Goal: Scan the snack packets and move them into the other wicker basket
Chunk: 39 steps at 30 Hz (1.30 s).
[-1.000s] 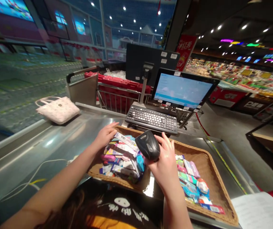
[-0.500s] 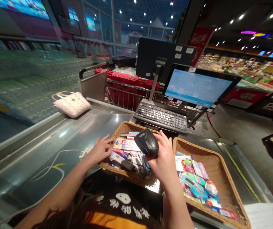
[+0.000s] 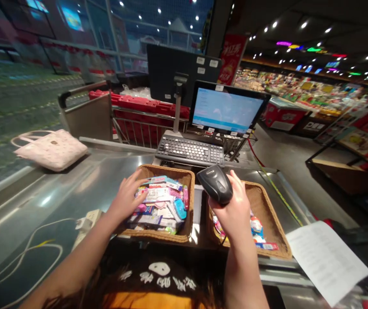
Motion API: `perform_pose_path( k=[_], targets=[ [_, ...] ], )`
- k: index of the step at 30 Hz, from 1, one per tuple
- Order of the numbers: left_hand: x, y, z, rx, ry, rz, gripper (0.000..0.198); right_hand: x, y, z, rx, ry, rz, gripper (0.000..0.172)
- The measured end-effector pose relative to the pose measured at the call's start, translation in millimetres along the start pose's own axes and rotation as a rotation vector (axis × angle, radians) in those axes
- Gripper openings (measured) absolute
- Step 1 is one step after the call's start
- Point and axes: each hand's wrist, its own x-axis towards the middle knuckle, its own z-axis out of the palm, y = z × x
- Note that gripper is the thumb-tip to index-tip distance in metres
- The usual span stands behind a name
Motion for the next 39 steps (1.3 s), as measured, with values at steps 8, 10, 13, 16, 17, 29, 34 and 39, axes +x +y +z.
perform_pose_path(
  k=[8,10,13,16,17,29,34,39],
  targets=[
    [49.4,83.7,39.7,-0.105,-0.091,0.219,0.035,-22.1,55.2,-49.1,-0.143,0.162,0.136,0.058],
    [60.0,105.2,54.9,-0.097,-0.132,0.281,0.037,-25.4,64.6,-57.6,-0.150,0.180,0.144,0.055],
    [76.7,135.9,82.7,-0.056,-0.232,0.387,0.046,-28.4,77.7,-68.0,-0.143,0.204,0.159,0.053],
    [96.5,165.1,114.6,0.001,-0.311,0.517,0.039,-30.8,90.7,-77.9,-0.125,0.209,0.192,0.054],
    [103.7,174.3,125.8,0.027,-0.316,0.556,0.032,-31.8,95.0,-81.3,-0.122,0.209,0.207,0.054],
    [141.1,239.3,276.4,0.197,-0.534,0.896,0.038,-33.7,143.7,-101.2,-0.104,0.226,0.285,0.045],
    [141.7,237.8,315.2,0.242,-0.632,0.834,0.055,-31.6,162.4,-98.5,-0.070,0.238,0.302,0.048],
    [144.7,228.1,327.7,0.275,-0.701,0.717,0.057,-27.7,176.0,-91.8,-0.035,0.245,0.328,0.054]
  ],
)
